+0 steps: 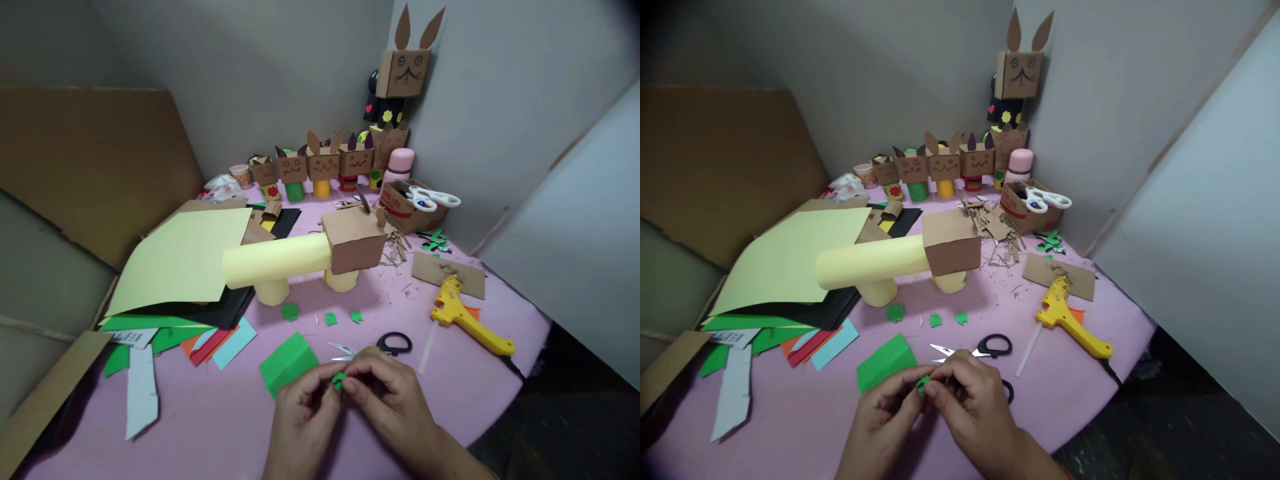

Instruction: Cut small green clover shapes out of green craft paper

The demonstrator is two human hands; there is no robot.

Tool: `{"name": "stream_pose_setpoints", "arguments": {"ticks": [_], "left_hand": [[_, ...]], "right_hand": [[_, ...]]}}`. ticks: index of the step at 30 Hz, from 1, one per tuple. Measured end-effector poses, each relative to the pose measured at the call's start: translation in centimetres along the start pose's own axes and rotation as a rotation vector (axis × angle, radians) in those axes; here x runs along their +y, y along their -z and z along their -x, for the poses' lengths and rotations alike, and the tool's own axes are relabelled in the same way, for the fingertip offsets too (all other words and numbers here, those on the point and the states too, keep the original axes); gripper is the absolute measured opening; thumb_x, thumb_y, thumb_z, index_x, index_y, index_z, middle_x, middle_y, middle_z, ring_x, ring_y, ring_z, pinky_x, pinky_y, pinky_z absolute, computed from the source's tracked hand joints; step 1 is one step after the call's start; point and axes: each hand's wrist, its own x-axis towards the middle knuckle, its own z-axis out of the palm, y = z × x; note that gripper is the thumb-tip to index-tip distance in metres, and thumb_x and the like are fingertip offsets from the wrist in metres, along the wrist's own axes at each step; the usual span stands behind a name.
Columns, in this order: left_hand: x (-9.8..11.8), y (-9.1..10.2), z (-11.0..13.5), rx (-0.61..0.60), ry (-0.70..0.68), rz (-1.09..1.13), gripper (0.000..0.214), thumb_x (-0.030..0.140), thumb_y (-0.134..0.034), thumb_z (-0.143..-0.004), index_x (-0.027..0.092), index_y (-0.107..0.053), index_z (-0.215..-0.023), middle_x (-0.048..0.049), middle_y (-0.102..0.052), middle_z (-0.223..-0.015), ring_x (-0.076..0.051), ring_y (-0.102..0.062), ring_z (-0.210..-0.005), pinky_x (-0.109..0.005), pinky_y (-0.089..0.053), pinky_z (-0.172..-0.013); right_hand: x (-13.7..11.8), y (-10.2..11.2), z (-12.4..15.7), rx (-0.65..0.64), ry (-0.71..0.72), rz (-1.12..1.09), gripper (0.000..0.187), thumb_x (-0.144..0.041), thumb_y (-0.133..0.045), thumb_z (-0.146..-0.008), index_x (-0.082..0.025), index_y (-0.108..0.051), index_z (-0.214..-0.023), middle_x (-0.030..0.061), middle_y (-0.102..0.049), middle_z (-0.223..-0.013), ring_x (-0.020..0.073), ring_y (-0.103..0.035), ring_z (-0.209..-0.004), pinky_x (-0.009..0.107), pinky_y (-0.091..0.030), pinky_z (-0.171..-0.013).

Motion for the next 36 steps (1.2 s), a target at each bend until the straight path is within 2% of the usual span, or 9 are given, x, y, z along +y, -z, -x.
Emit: {"name": "stream_pose_setpoints", "arguments": {"ticks": [5,11,14,19,26,30,32,36], "left_hand": [[0.26,-0.11,0.09,0.012,0.047,0.036,0.016,0.02,-0.065,-0.074,0.022,-0.076,-0.085,-0.0053,-0.076,-0.081,-0.02,-0.066,-0.075,-0.026,-0.051,-0.069],[0.73,-0.11,-0.03,0.05,0.107,0.1,0.013,0.019,-0.066,-0.072,0.02,-0.076,-0.081,-0.004,-0.074,-0.074,-0.018,-0.064,-0.069,-0.025,-0.05,-0.066],[0.73,-0.18,-0.11,0.052,0.135,0.118,0.011,0.021,-0.07,-0.069,0.019,-0.075,-0.078,-0.0027,-0.071,-0.067,-0.015,-0.06,-0.061,-0.022,-0.047,-0.058],[0.42,-0.12,-0.2,-0.004,0.174,0.23,0.015,0.027,-0.069,-0.072,0.016,-0.074,-0.08,0.0007,-0.063,-0.056,-0.012,-0.053,-0.052,-0.021,-0.044,-0.052],[-0.16,-0.03,-0.52,-0.011,0.236,0.33,0.013,0.028,-0.068,-0.073,0.015,-0.071,-0.073,0.0022,-0.061,-0.051,-0.009,-0.049,-0.047,-0.019,-0.04,-0.05],[0.13,-0.13,-0.36,0.021,0.228,0.324,0.021,0.029,-0.067,-0.073,0.015,-0.062,-0.057,0.0033,-0.058,-0.048,-0.009,-0.049,-0.047,-0.02,-0.039,-0.05],[0.28,-0.16,-0.23,0.015,0.222,0.294,0.023,0.028,-0.067,-0.072,0.015,-0.059,-0.055,0.0039,-0.056,-0.047,-0.009,-0.048,-0.046,-0.02,-0.039,-0.05],[0.17,-0.21,-0.12,-0.049,0.208,0.209,0.026,0.031,-0.067,-0.073,0.015,-0.059,-0.054,0.0019,-0.058,-0.048,-0.01,-0.05,-0.047,-0.021,-0.039,-0.05]], "right_hand": [[0.03,-0.03,-0.05,0.015,-0.016,-0.001,0.015,-0.022,-0.056,-0.085,-0.016,-0.065,-0.073,0.0047,-0.061,-0.066,0.0166,-0.057,-0.063,0.028,-0.045,-0.059],[0.19,-0.14,0.03,0.008,-0.022,0.012,0.012,-0.028,-0.067,-0.077,-0.017,-0.066,-0.08,0.0042,-0.062,-0.07,0.0149,-0.055,-0.058,0.025,-0.044,-0.053],[0.2,-0.1,0.04,0.008,0.0,0.023,0.007,-0.022,-0.061,-0.081,-0.017,-0.066,-0.081,0.0045,-0.064,-0.071,0.0161,-0.058,-0.064,0.026,-0.046,-0.058],[0.12,-0.06,0.03,-0.005,0.034,0.044,0.017,-0.016,-0.05,-0.088,-0.017,-0.063,-0.077,0.0046,-0.064,-0.07,0.0159,-0.06,-0.067,0.027,-0.045,-0.064],[0.02,-0.09,-0.02,-0.005,-0.116,0.014,0.025,-0.026,-0.047,-0.089,-0.017,-0.058,-0.069,0.0036,-0.058,-0.064,0.0162,-0.054,-0.06,0.027,-0.042,-0.056],[-0.08,-0.17,0.09,-0.029,-0.133,-0.039,0.015,-0.029,-0.057,-0.083,-0.015,-0.061,-0.08,0.0042,-0.059,-0.07,0.0155,-0.054,-0.059,0.026,-0.042,-0.054],[-0.12,-0.24,0.09,-0.026,-0.147,-0.069,0.017,-0.031,-0.062,-0.079,-0.015,-0.062,-0.083,0.0037,-0.058,-0.071,0.0144,-0.053,-0.056,0.026,-0.042,-0.052],[-0.19,-0.12,-0.17,-0.025,-0.237,-0.2,0.021,-0.033,-0.056,-0.083,-0.016,-0.059,-0.072,0.0027,-0.058,-0.064,0.0148,-0.054,-0.057,0.026,-0.042,-0.054]]}}
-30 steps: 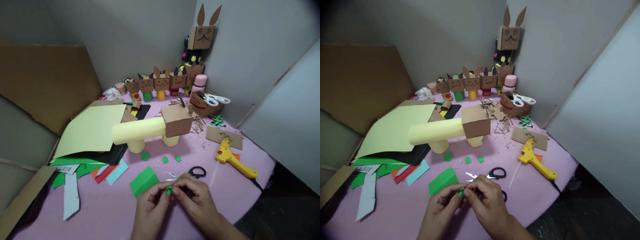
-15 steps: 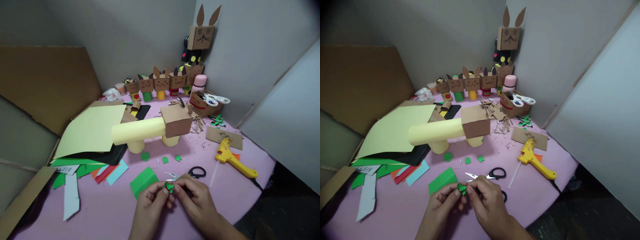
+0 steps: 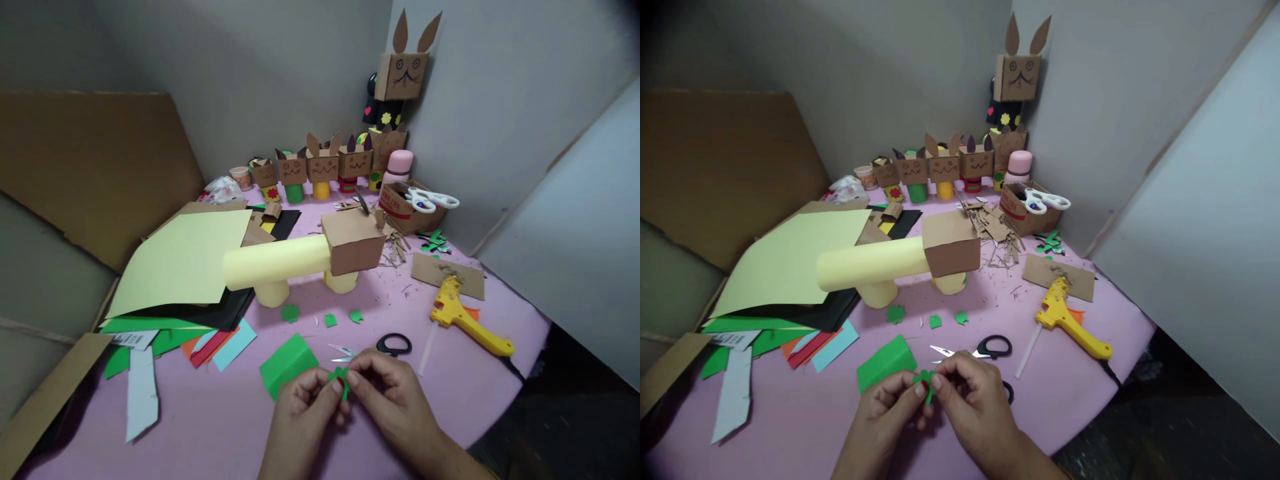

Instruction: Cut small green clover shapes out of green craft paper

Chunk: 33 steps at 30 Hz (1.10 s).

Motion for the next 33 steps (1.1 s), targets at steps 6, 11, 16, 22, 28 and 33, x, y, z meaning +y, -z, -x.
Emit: {"name": "stream_pose_setpoints", "arguments": {"ticks": [6,11,16,22,28,33], "left_hand": [[-0.24,0.11,-0.01,0.031,-0.039,0.032,0.032,0.039,-0.055,-0.084,0.015,-0.064,-0.064,0.0003,-0.061,-0.049,-0.012,-0.053,-0.049,-0.022,-0.042,-0.054],[0.25,-0.07,0.17,0.068,-0.087,-0.021,0.022,0.037,-0.065,-0.075,0.016,-0.065,-0.069,0.0019,-0.06,-0.054,-0.012,-0.052,-0.053,-0.021,-0.04,-0.053],[0.19,-0.01,-0.02,0.017,-0.039,-0.053,0.021,0.03,-0.065,-0.074,0.016,-0.061,-0.059,0.0019,-0.058,-0.053,-0.011,-0.05,-0.051,-0.021,-0.039,-0.052],[0.1,0.12,-0.36,0.07,-0.014,-0.018,0.022,0.03,-0.064,-0.074,0.016,-0.059,-0.058,0.0034,-0.057,-0.049,-0.009,-0.047,-0.046,-0.02,-0.036,-0.049],[-0.27,0.11,-0.48,0.04,0.001,0.0,0.025,0.032,-0.067,-0.071,0.016,-0.056,-0.056,0.004,-0.056,-0.047,-0.009,-0.048,-0.045,-0.02,-0.037,-0.049],[-0.46,0.29,-0.47,-0.072,-0.026,0.036,0.03,0.036,-0.059,-0.08,0.016,-0.059,-0.058,0.0021,-0.058,-0.049,-0.01,-0.051,-0.048,-0.021,-0.04,-0.052]], "right_hand": [[-0.12,0.55,-0.4,-0.014,-0.241,-0.22,0.029,-0.042,-0.06,-0.08,-0.016,-0.054,-0.069,-0.0042,-0.049,-0.053,0.009,-0.044,-0.047,0.021,-0.035,-0.047],[-0.22,0.38,-0.44,0.033,-0.236,-0.163,0.032,-0.044,-0.062,-0.077,-0.014,-0.055,-0.067,-0.004,-0.049,-0.055,0.0077,-0.041,-0.047,0.019,-0.033,-0.045],[-0.07,0.31,-0.42,-0.016,-0.263,-0.245,0.031,-0.044,-0.062,-0.079,-0.015,-0.055,-0.07,-0.0031,-0.054,-0.056,0.0068,-0.044,-0.045,0.018,-0.034,-0.044],[0.2,0.46,-0.56,-0.008,-0.232,-0.319,0.03,-0.044,-0.06,-0.083,-0.015,-0.055,-0.073,-0.0023,-0.057,-0.06,0.006,-0.045,-0.046,0.017,-0.034,-0.046],[0.26,0.17,-0.37,-0.096,-0.215,-0.268,0.033,-0.046,-0.065,-0.077,-0.015,-0.054,-0.072,-0.0014,-0.057,-0.06,0.0088,-0.048,-0.051,0.02,-0.038,-0.05],[0.61,0.31,-0.27,-0.138,-0.24,-0.303,0.034,-0.047,-0.056,-0.084,-0.016,-0.051,-0.072,-0.0043,-0.052,-0.054,0.0068,-0.043,-0.045,0.018,-0.033,-0.045]]}}
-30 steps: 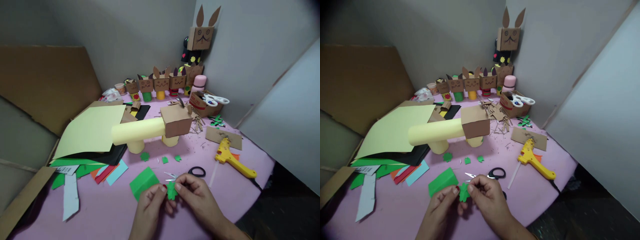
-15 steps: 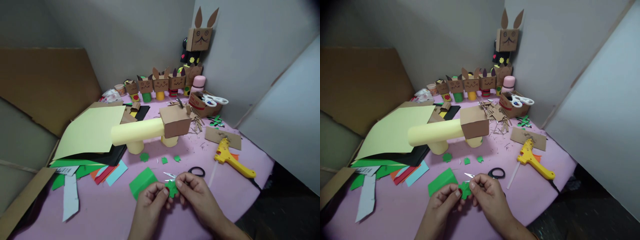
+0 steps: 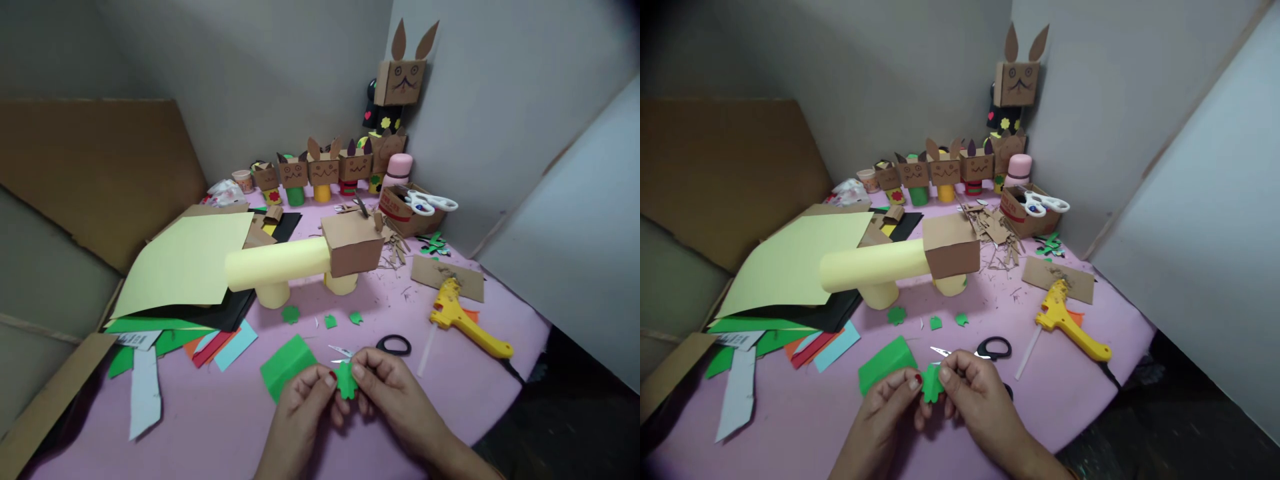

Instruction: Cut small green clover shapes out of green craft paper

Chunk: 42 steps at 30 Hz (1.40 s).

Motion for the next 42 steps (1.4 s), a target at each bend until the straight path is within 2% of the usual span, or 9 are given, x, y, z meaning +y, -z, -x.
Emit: {"name": "stream_pose_setpoints", "arguments": {"ticks": [8,15,21,24,26,30,33,36,42], "left_hand": [[0.9,0.2,0.3,0.131,-0.013,-0.111,0.024,0.03,-0.067,-0.07,0.016,-0.056,-0.053,0.0031,-0.054,-0.048,-0.009,-0.046,-0.046,-0.02,-0.035,-0.048],[2.4,2.8,-0.4,0.278,-0.115,-0.129,0.022,0.032,-0.062,-0.076,0.017,-0.056,-0.062,0.0044,-0.053,-0.053,-0.01,-0.043,-0.05,-0.019,-0.034,-0.049],[2.4,1.5,-0.3,0.092,-0.074,-0.251,0.017,0.034,-0.064,-0.075,0.017,-0.061,-0.071,0.0032,-0.055,-0.058,-0.012,-0.047,-0.055,-0.02,-0.037,-0.051],[2.1,1.0,0.0,0.049,-0.081,-0.294,0.015,0.029,-0.065,-0.073,0.017,-0.061,-0.065,0.0025,-0.055,-0.059,-0.013,-0.049,-0.057,-0.021,-0.039,-0.054],[2.4,1.6,-0.2,0.122,-0.116,-0.31,0.017,0.028,-0.063,-0.074,0.017,-0.06,-0.062,0.0031,-0.054,-0.058,-0.012,-0.047,-0.056,-0.021,-0.038,-0.054],[3.8,4.4,-1.0,0.388,-0.207,-0.404,0.018,0.034,-0.06,-0.079,0.018,-0.061,-0.071,0.0049,-0.051,-0.057,-0.012,-0.046,-0.054,-0.02,-0.035,-0.05],[4.4,6.3,-1.4,0.475,-0.272,-0.703,0.023,0.036,-0.057,-0.081,0.018,-0.065,-0.092,-0.0025,-0.063,-0.08,-0.019,-0.058,-0.07,-0.027,-0.043,-0.063],[4.2,6.8,-1.0,0.562,-0.391,-1.028,0.03,0.035,-0.052,-0.084,0.017,-0.06,-0.106,-0.0083,-0.062,-0.099,-0.024,-0.06,-0.082,-0.035,-0.046,-0.072],[1.7,5.9,1.2,0.32,-0.411,-1.236,0.036,0.031,-0.057,-0.082,0.017,-0.054,-0.115,-0.0114,-0.059,-0.115,-0.029,-0.051,-0.109,-0.045,-0.042,-0.092]], "right_hand": [[0.0,0.1,0.1,0.069,-0.036,0.055,0.04,-0.053,-0.06,-0.078,-0.016,-0.05,-0.069,-0.0038,-0.052,-0.056,0.0064,-0.043,-0.044,0.017,-0.032,-0.043],[0.0,-0.1,0.1,0.114,-0.035,0.1,0.041,-0.056,-0.058,-0.078,-0.016,-0.051,-0.069,-0.0015,-0.055,-0.059,0.0079,-0.045,-0.045,0.019,-0.034,-0.044],[-0.2,-0.4,0.0,0.098,0.029,0.169,0.035,-0.05,-0.056,-0.082,-0.017,-0.053,-0.068,-0.0023,-0.051,-0.058,0.0095,-0.045,-0.047,0.021,-0.035,-0.046],[0.0,-0.4,0.2,0.072,0.07,0.234,0.034,-0.047,-0.053,-0.085,-0.017,-0.053,-0.069,-0.0024,-0.049,-0.058,0.0102,-0.045,-0.048,0.021,-0.036,-0.046],[0.3,-0.3,0.3,0.074,0.074,0.262,0.034,-0.047,-0.05,-0.086,-0.017,-0.053,-0.071,-0.0017,-0.049,-0.06,0.0109,-0.046,-0.05,0.022,-0.037,-0.047],[0.7,-0.1,0.3,0.07,0.092,0.33,0.032,-0.046,-0.046,-0.088,-0.018,-0.053,-0.074,-0.0009,-0.05,-0.061,0.012,-0.046,-0.051,0.022,-0.038,-0.048],[0.8,-0.1,0.3,0.067,0.144,0.412,0.031,-0.044,-0.045,-0.089,-0.018,-0.053,-0.073,-0.0009,-0.049,-0.059,0.013,-0.045,-0.052,0.023,-0.038,-0.049],[0.7,-0.1,0.4,0.098,0.186,0.481,0.03,-0.041,-0.044,-0.09,-0.019,-0.054,-0.073,-0.0005,-0.05,-0.059,0.0138,-0.046,-0.052,0.024,-0.039,-0.049],[0.4,0.0,0.5,0.129,0.318,0.639,0.024,-0.034,-0.046,-0.09,-0.02,-0.057,-0.074,0.0007,-0.056,-0.062,0.0152,-0.051,-0.055,0.025,-0.04,-0.052]]}}
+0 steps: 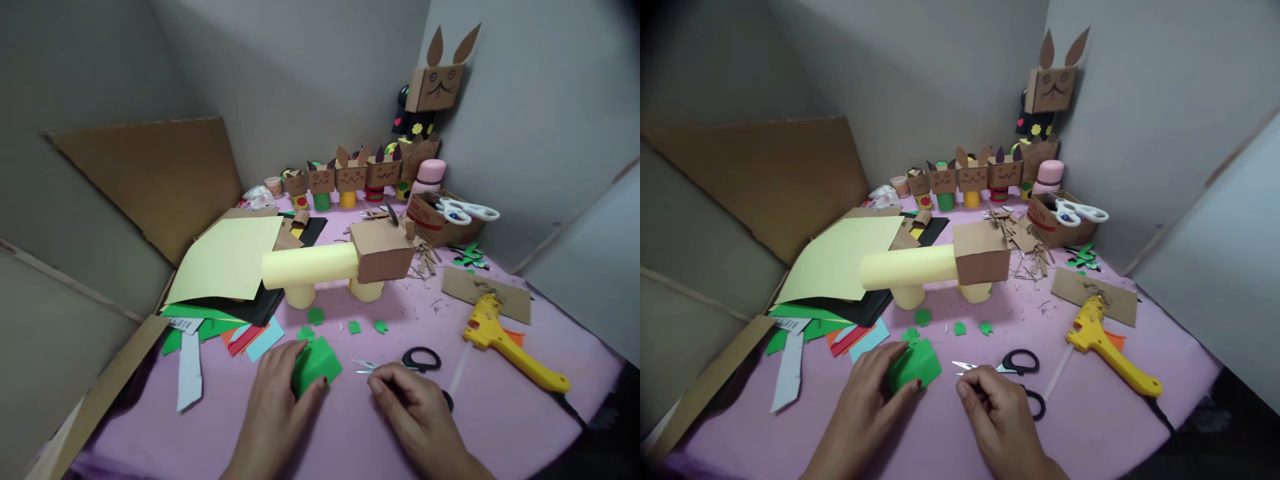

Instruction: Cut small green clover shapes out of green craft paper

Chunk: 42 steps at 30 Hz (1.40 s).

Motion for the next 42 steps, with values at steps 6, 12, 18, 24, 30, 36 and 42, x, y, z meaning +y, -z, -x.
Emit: {"name": "stream_pose_setpoints", "arguments": {"ticks": [6,12,18,24,30,36,42], "left_hand": [[-0.4,-0.9,1.3,0.038,0.008,-0.055,0.044,0.025,-0.061,-0.078,0.017,-0.051,-0.12,-0.012,-0.06,-0.114,-0.03,-0.051,-0.107,-0.049,-0.043,-0.091],[-0.1,-0.7,1.5,0.084,0.034,0.035,0.042,0.02,-0.065,-0.074,0.017,-0.057,-0.115,-0.0097,-0.066,-0.101,-0.029,-0.057,-0.096,-0.046,-0.046,-0.085],[1.8,0.5,2.5,-0.003,-0.002,0.216,0.012,0.024,-0.058,-0.081,0.022,-0.069,-0.086,-0.0068,-0.07,-0.083,-0.025,-0.062,-0.081,-0.036,-0.048,-0.073],[4.2,1.0,2.9,-0.206,0.042,0.435,0.013,0.022,-0.059,-0.079,0.021,-0.071,-0.074,-0.0044,-0.068,-0.072,-0.021,-0.062,-0.071,-0.029,-0.045,-0.067],[4.9,0.5,2.9,-0.247,0.308,0.899,0.019,0.035,-0.063,-0.076,0.016,-0.069,-0.075,-0.0015,-0.066,-0.066,-0.017,-0.057,-0.064,-0.024,-0.043,-0.06],[4.8,-0.8,3.7,-0.168,0.363,1.072,0.041,0.046,-0.064,-0.076,0.021,-0.063,-0.109,-0.0023,-0.067,-0.077,-0.017,-0.059,-0.072,-0.024,-0.045,-0.067],[5.0,-0.5,3.9,-0.186,0.253,1.053,0.039,0.034,-0.078,-0.064,0.023,-0.07,-0.1,-0.007,-0.068,-0.102,-0.023,-0.061,-0.091,-0.028,-0.048,-0.078]], "right_hand": [[0.0,0.0,0.0,0.033,0.082,0.058,0.019,-0.028,-0.048,-0.089,-0.021,-0.057,-0.074,0.0007,-0.058,-0.062,0.0162,-0.054,-0.055,0.025,-0.041,-0.053],[0.1,-0.1,0.1,0.033,0.119,0.078,0.019,-0.027,-0.047,-0.09,-0.02,-0.058,-0.076,0.0012,-0.059,-0.063,0.0163,-0.055,-0.056,0.026,-0.042,-0.054],[0.1,0.0,0.3,0.078,0.156,0.009,0.02,-0.029,-0.057,-0.085,-0.02,-0.06,-0.103,0.0091,-0.062,-0.098,0.0212,-0.059,-0.083,0.029,-0.047,-0.067],[-1.0,-0.3,0.7,-0.066,0.132,-0.167,0.023,-0.037,-0.065,-0.079,-0.02,-0.067,-0.094,0.007,-0.063,-0.09,0.0208,-0.057,-0.081,0.03,-0.046,-0.07],[-1.6,-0.1,1.7,-0.138,-0.195,-0.503,0.029,-0.044,-0.065,-0.077,-0.016,-0.059,-0.072,-0.0035,-0.05,-0.058,0.011,-0.045,-0.054,0.022,-0.035,-0.05],[-1.0,-0.1,2.0,-0.116,-0.394,-0.751,0.034,-0.048,-0.065,-0.077,-0.015,-0.057,-0.082,-0.0053,-0.054,-0.05,0.0055,-0.042,-0.039,0.016,-0.032,-0.041],[-0.9,-0.2,2.4,-0.074,-0.406,-0.837,0.038,-0.052,-0.06,-0.08,-0.014,-0.058,-0.082,-0.0036,-0.055,-0.054,0.0047,-0.043,-0.039,0.015,-0.032,-0.038]]}}
